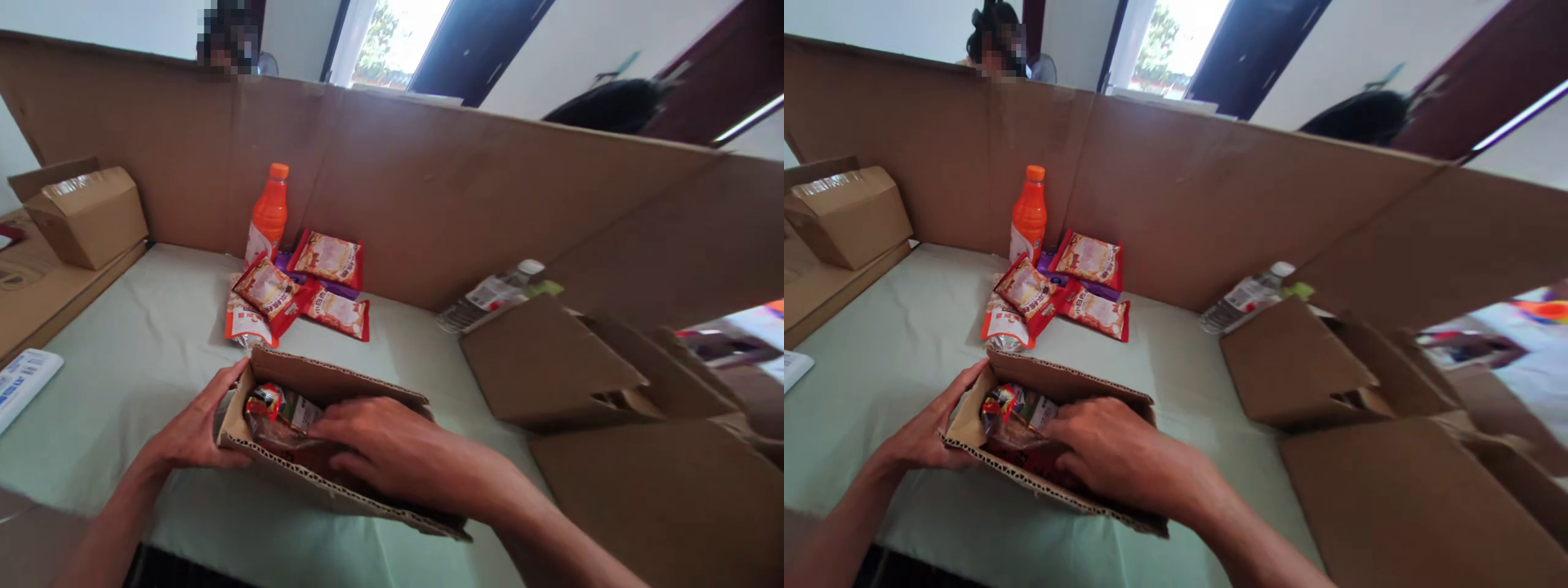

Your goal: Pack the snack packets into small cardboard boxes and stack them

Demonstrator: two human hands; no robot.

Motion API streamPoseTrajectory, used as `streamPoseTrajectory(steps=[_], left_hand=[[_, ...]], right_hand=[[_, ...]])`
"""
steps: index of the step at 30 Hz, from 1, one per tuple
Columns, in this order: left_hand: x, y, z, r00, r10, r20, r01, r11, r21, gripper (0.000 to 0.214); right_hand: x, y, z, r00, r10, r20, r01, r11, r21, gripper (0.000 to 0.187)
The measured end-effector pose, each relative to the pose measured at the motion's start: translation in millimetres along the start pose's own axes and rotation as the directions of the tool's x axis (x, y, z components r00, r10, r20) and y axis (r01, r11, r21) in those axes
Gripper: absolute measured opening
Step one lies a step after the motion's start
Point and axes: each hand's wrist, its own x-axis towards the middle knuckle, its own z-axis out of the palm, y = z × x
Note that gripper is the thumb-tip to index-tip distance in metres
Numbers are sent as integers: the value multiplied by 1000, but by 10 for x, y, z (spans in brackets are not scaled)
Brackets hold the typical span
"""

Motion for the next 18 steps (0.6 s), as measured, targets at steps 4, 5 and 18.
streamPoseTrajectory(steps=[4,5,18], left_hand=[[-19,-2,22,1000,-23,6,23,999,-24,120],[-19,3,23,1000,-28,6,28,999,-25,120],[5,-14,3,1000,-10,3,10,999,-48,123]], right_hand=[[-159,52,-63,993,115,-21,-117,990,-83,21],[-161,57,-45,990,140,7,-139,984,-113,21],[-131,90,-39,980,-71,-185,71,997,-6,31]])
